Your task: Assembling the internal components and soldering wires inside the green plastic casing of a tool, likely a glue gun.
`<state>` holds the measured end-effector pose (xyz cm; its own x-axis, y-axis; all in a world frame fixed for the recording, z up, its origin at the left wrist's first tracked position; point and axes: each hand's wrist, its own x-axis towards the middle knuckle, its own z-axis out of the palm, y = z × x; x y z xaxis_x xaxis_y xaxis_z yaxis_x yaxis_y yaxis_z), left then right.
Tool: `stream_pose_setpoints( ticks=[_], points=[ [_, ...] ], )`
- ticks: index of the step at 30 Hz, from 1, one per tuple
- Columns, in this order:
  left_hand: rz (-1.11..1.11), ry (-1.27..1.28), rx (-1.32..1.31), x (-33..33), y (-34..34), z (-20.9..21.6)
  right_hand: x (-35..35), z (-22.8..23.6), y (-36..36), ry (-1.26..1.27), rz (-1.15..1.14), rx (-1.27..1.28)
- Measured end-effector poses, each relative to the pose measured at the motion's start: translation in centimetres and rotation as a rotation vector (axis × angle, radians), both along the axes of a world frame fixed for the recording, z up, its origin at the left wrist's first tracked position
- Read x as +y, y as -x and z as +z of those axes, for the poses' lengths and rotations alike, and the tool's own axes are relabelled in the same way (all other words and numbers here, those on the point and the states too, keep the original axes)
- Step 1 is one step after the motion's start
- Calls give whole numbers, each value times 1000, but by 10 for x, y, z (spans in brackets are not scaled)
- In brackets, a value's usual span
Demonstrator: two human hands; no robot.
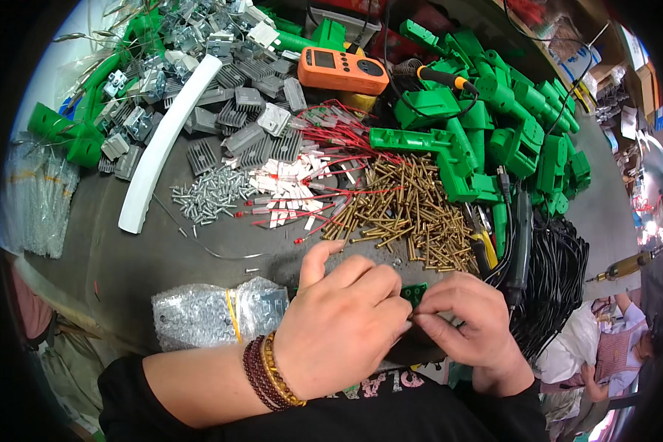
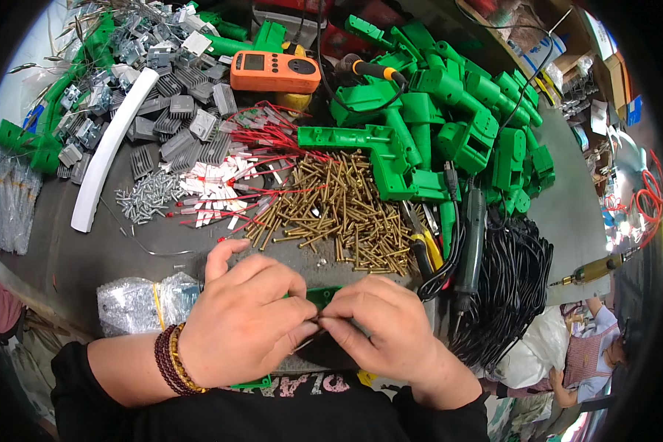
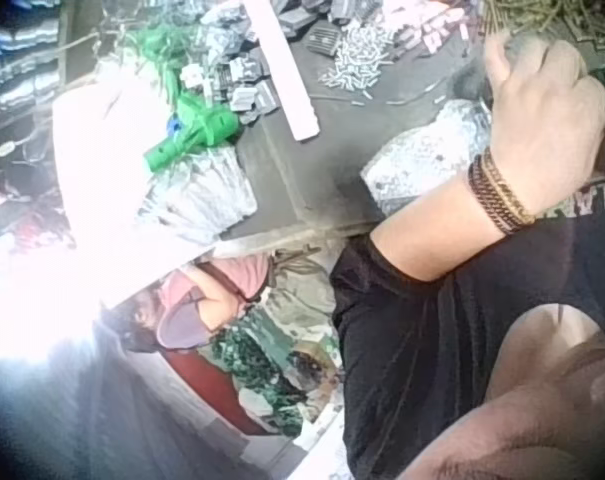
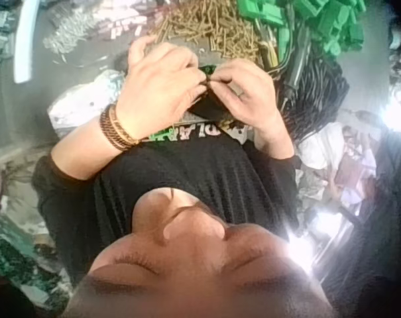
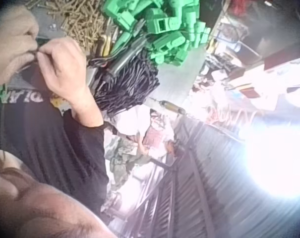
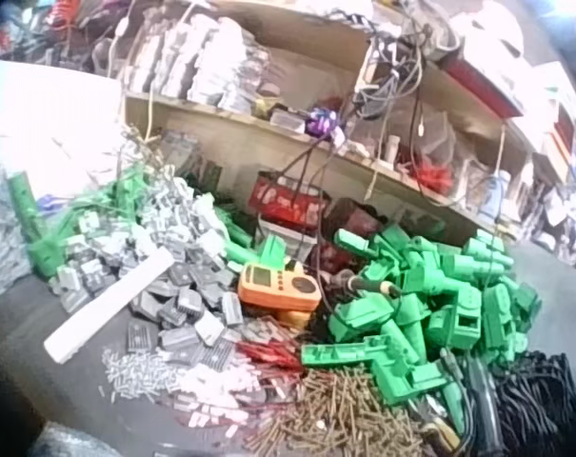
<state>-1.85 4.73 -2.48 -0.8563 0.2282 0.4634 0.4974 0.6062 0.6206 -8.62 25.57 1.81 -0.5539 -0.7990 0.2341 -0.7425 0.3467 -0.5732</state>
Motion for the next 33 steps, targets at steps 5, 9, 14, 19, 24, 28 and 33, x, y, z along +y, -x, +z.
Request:
stream_pose_setpoints(
  ticks=[5,9,14,19,24,28,33],
  points=[
    [54,45,113,6,-3,-5,2,0,-9,-28,-85,-184],
    [94,79,170,7,-2,-5,5,-5,-10,-24,-191,-464],
    [77,56,155,5,-3,-5,10,-15,-13,176,-407,-452],
    [136,149,205,7,-5,-3,-1,-15,-12,50,-85,-183],
    [194,210,274,12,-10,-3,3,-11,-15,20,-146,-367],
    [132,146,237,10,-6,-4,8,-14,-13,94,-184,-270],
    [128,126,214,9,-5,-5,1,-22,-15,28,-116,-45]
  ],
)
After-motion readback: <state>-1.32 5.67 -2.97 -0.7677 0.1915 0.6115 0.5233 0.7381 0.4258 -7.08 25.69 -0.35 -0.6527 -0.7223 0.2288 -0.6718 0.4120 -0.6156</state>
